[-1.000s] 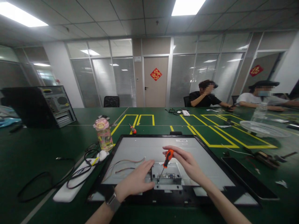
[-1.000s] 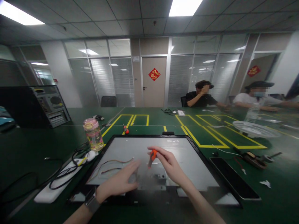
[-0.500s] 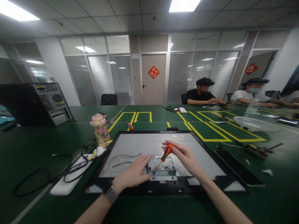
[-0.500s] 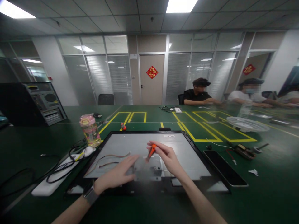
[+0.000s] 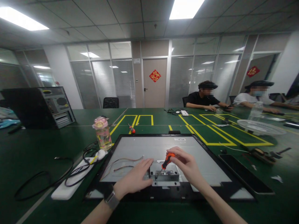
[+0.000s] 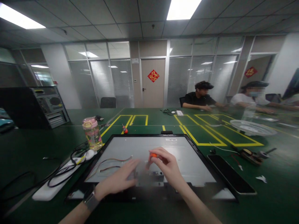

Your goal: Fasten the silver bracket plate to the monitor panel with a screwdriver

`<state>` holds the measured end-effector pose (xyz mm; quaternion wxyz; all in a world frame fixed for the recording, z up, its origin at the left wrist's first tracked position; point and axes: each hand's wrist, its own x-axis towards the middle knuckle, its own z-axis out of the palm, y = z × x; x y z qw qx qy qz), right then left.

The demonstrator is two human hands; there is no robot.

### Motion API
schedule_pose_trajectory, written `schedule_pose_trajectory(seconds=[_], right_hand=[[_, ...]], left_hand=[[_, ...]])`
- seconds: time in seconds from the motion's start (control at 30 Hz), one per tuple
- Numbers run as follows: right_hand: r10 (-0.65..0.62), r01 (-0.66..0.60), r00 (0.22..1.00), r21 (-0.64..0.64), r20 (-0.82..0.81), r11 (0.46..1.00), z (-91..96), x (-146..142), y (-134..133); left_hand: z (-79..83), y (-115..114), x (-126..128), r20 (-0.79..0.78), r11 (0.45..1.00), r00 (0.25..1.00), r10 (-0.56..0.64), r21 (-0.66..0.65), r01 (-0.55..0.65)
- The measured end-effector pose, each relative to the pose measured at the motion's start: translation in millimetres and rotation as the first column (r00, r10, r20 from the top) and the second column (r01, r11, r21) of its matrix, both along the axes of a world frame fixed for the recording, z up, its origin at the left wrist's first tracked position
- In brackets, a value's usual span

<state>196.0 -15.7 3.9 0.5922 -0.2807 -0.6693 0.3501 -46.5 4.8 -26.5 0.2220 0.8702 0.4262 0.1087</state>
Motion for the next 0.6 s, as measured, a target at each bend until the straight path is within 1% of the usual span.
schedule_pose_trajectory(seconds=[0.13, 0.23, 0.3, 0.43, 0.53, 0.6], right_hand=[[0.02, -0.022, 0.996, -0.028, -0.089, 0.999, -3.2, -3.8, 3.1], [0.079, -0.088, 0.993, -0.089, -0.092, 0.992, -2.4, -3.0, 3.0], [0.095, -0.104, 0.992, -0.12, -0.08, 0.987, -1.6, -0.8, 2.6], [0.058, -0.061, 0.998, -0.143, -0.023, 0.988, -2.0, 3.7, 3.6], [0.008, -0.007, 1.0, -0.106, 0.007, 0.994, -2.0, 4.3, 4.9], [0.005, -0.004, 1.0, -0.078, 0.004, 0.997, -0.9, 3.6, 4.9]], left_hand=[[0.0, 0.5, -0.1, 0.002, 1.0, 1.0, 0.008, -0.01, -0.008], [0.9, 0.0, 0.4, 0.01, 1.0, 1.0, 0.008, -0.007, -0.007], [2.1, -0.7, 1.0, 0.01, 1.0, 1.0, 0.006, -0.004, -0.006], [4.0, -1.7, 2.2, 0.005, 1.0, 1.0, -0.003, 0.009, 0.002], [3.9, -1.9, 2.4, 0.005, 1.0, 1.0, -0.007, 0.005, 0.007], [3.5, -1.8, 2.1, -0.005, 1.0, 1.0, 0.003, -0.007, -0.003]])
